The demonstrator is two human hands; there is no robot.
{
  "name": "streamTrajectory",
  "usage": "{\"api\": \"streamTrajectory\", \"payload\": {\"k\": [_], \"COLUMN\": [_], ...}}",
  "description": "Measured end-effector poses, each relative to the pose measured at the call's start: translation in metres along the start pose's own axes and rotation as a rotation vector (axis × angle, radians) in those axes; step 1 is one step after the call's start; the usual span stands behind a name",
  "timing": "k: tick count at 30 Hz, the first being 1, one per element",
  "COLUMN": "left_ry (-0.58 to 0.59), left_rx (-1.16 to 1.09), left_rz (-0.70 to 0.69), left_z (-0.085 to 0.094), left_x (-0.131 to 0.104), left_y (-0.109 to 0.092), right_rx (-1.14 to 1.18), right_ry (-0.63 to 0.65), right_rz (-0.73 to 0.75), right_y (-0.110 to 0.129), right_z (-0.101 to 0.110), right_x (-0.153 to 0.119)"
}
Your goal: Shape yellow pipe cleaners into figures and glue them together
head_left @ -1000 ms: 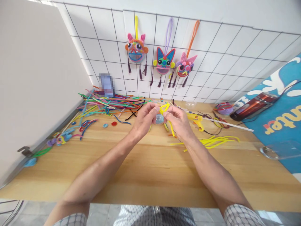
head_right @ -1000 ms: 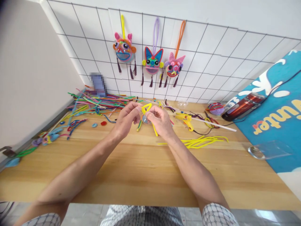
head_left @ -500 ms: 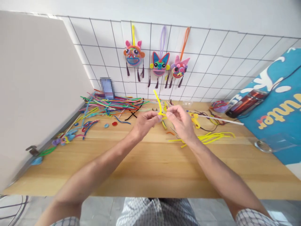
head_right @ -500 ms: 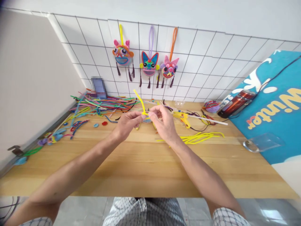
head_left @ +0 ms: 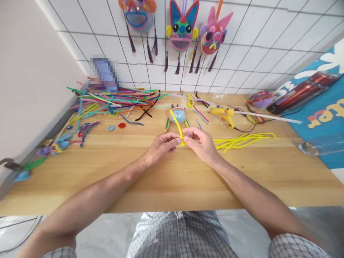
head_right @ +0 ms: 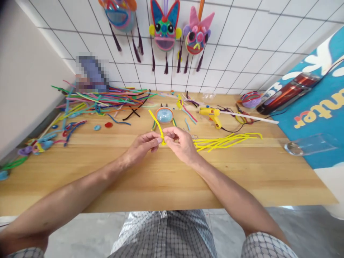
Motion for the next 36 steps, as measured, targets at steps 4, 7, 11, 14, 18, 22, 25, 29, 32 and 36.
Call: {"api": "streamTrajectory", "payload": {"k": [4, 7, 11, 14, 18, 22, 25, 29, 32, 36], "left_ry": [0.004, 0.025, 0.024, -0.002, -0.019, -0.08, -0.165, -0.213, -0.212, -0.236], "left_rx": [-0.039, -0.062, -0.045, -0.005, 0.043, 0.108, 0.117, 0.091, 0.077, 0.134], "left_rz": [0.042, 0.047, 0.021, -0.004, -0.069, -0.097, -0.131, -0.193, -0.225, -0.286], "left_z": [0.001, 0.001, 0.001, 0.0, -0.003, -0.002, 0.002, 0.004, 0.003, 0.003], "left_x": [-0.003, -0.006, -0.008, -0.011, -0.014, -0.014, -0.013, -0.013, -0.014, -0.016], "left_y": [0.013, 0.02, 0.023, 0.022, 0.018, 0.018, 0.019, 0.019, 0.018, 0.018], "right_rx": [-0.006, 0.007, 0.038, 0.057, 0.068, -0.071, -0.219, -0.369, -0.432, -0.39], "right_ry": [0.039, 0.076, 0.1, 0.116, 0.126, 0.092, 0.04, -0.042, -0.077, 0.002], "right_rz": [-0.012, -0.011, -0.009, -0.013, -0.032, 0.143, 0.387, 0.536, 0.619, 0.555], "right_y": [-0.007, -0.009, -0.01, -0.011, -0.01, -0.002, 0.004, 0.004, 0.007, 0.013], "right_z": [-0.004, -0.007, -0.011, -0.013, -0.013, -0.013, -0.014, -0.011, -0.005, -0.004], "right_x": [-0.004, -0.006, -0.009, -0.01, -0.011, -0.014, -0.019, -0.022, -0.023, -0.026]}}
Point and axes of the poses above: each hand's wrist, its own x-axis towards the middle knuckle, its own z-axis out of the back of the hand, y = z × x, the point moved 3 cm from there along x, towards the middle knuckle, and after that the axes turned 5 degrees about -y, right-handed, at the moved point
